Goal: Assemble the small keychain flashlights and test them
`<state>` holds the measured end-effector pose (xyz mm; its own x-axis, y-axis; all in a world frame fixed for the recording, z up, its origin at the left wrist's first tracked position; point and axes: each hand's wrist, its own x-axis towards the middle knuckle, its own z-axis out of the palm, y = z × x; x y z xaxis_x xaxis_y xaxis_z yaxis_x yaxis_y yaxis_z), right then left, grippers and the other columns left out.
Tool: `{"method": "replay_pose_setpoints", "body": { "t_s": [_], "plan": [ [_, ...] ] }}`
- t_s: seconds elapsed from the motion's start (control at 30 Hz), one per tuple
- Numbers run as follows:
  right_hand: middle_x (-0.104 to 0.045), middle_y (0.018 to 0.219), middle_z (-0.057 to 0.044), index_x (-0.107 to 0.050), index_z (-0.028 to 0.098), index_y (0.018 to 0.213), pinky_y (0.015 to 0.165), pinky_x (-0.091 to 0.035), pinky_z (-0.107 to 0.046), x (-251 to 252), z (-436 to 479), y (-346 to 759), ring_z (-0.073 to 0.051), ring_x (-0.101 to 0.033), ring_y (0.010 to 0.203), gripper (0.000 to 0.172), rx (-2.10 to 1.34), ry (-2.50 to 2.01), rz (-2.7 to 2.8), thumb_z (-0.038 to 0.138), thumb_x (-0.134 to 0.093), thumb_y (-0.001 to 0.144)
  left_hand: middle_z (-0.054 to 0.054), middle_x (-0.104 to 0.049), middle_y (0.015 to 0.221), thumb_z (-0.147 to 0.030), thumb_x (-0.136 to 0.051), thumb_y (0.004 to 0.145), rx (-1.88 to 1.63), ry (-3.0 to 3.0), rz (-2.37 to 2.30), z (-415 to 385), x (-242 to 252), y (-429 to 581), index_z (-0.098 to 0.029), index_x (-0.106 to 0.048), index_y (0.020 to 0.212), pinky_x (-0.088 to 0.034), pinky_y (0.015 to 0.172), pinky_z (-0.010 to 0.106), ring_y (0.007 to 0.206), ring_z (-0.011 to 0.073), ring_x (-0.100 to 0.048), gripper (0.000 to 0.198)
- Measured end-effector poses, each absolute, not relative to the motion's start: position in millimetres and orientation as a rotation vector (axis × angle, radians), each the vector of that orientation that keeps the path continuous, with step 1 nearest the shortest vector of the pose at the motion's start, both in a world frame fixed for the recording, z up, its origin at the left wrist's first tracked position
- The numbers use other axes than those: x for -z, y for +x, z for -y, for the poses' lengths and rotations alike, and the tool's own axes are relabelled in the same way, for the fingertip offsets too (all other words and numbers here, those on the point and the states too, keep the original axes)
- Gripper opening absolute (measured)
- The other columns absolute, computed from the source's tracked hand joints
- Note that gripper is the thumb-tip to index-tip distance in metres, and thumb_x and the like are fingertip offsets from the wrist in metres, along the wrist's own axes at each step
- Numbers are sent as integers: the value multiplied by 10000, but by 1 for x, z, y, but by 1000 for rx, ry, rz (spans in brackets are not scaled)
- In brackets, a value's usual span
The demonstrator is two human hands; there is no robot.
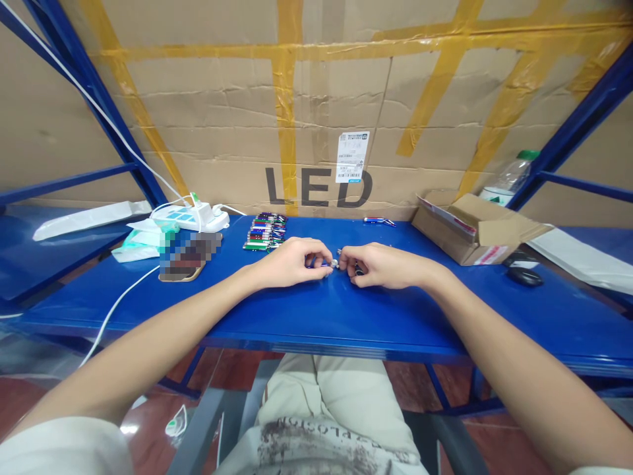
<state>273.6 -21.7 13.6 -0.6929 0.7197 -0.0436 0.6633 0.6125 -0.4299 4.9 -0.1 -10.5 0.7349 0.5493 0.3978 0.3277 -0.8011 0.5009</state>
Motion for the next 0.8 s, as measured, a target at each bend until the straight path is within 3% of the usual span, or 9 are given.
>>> {"method": "replay_pose_setpoints", "body": {
  "t_s": [0.3, 0.47, 0.8],
  "plan": [
    [-773, 992, -28, -656, 214, 1158, 727, -474, -290, -16, 23, 272, -169, -624, 756, 289, -496, -1041, 2411, 239, -692, 873, 4, -709, 829, -378, -750, 974, -725, 2469, -695, 3, 11, 8, -178, -781, 1051, -492, 724, 271, 732, 138, -619, 217],
    [-781, 1042, -60, -653, 209, 1205, 693, -473, -293, -18, 27, 270, -168, -576, 751, 360, -630, -950, 2219, 311, -745, 872, 10, -719, 834, -397, -759, 965, -738, 2478, -697, 3, 12, 9, -178, -792, 1052, -482, 721, 276, 731, 142, -609, 237],
    [-780, 1017, -36, -657, 207, 1271, 695, -468, -286, -13, 27, 265, -152, -540, 722, 402, -681, -906, 2278, 284, -737, 885, -2, -691, 801, -420, -744, 980, -729, 2452, -688, 1, 14, 9, -181, -782, 1038, -471, 693, 260, 702, 132, -592, 249]
  ]
}}
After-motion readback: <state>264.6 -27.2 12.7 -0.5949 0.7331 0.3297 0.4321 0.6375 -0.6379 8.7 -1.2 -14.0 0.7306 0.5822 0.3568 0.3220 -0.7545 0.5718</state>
